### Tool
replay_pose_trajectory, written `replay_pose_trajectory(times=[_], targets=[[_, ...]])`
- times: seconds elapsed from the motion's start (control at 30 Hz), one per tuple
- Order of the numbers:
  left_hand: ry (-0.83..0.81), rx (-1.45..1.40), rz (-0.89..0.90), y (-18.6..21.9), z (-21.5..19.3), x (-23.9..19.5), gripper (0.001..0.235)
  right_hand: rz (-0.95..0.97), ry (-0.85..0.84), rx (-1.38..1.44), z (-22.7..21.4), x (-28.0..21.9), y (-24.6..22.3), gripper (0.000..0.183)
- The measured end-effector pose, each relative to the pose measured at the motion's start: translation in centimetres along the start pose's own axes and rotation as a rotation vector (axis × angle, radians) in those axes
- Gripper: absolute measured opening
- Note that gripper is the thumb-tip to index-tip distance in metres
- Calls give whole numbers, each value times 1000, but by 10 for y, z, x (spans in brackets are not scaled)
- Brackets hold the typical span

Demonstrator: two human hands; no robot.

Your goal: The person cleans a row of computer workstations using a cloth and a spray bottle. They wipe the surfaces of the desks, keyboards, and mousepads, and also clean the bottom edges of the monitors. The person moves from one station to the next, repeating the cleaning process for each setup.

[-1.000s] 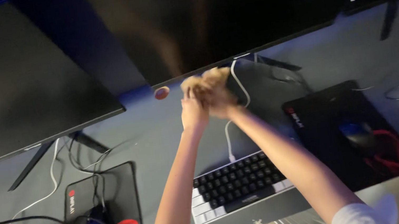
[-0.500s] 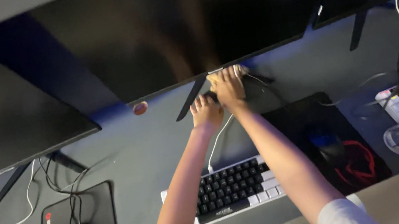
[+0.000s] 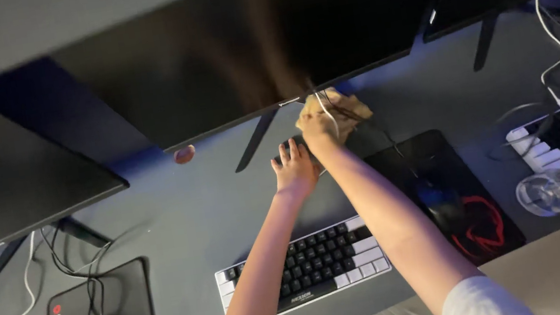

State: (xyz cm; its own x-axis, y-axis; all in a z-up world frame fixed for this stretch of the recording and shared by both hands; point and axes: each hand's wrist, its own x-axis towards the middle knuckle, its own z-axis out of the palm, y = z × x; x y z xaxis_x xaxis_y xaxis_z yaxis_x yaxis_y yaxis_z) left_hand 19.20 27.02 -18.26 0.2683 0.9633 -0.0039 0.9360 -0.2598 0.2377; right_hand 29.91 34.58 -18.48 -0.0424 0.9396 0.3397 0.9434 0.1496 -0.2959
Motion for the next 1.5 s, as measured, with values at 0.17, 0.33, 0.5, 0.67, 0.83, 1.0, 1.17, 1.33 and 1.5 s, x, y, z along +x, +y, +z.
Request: replay_pose_trajectory(times=[0.17, 0.33, 0.5, 0.67, 0.83, 1.0, 1.17, 1.33, 1.5], targets=[[-16, 10, 47, -13, -4, -12, 77, -2, 24, -45, -52, -7, -35, 55], [45, -30, 43, -27, -12, -21, 78, -14, 56, -118, -58, -3, -39, 64], [157, 53, -64, -42, -35, -33, 87, -61, 71, -171, -18, 4, -35, 73], [139, 28, -82, -70, -51, -54, 82, -31, 20, -13, 39, 34, -40, 74], [209, -15, -75, -97, -46, -71, 64, -145, 120, 122, 50, 13, -31, 68], [-54, -97, -187, -63, -89, -123, 40, -361, 111, 123, 18, -50, -79, 57], [32, -196, -81, -21, -115, -203, 69, -762, -111, 315, 42, -84, -90, 59], [-90, -94, -3, 25, -128, -238, 113, -435, -608, 804, 2, -73, -94, 53], [-152, 74, 40, 29, -122, -240, 140, -84, -283, 1414, -73, -89, -64, 40]])
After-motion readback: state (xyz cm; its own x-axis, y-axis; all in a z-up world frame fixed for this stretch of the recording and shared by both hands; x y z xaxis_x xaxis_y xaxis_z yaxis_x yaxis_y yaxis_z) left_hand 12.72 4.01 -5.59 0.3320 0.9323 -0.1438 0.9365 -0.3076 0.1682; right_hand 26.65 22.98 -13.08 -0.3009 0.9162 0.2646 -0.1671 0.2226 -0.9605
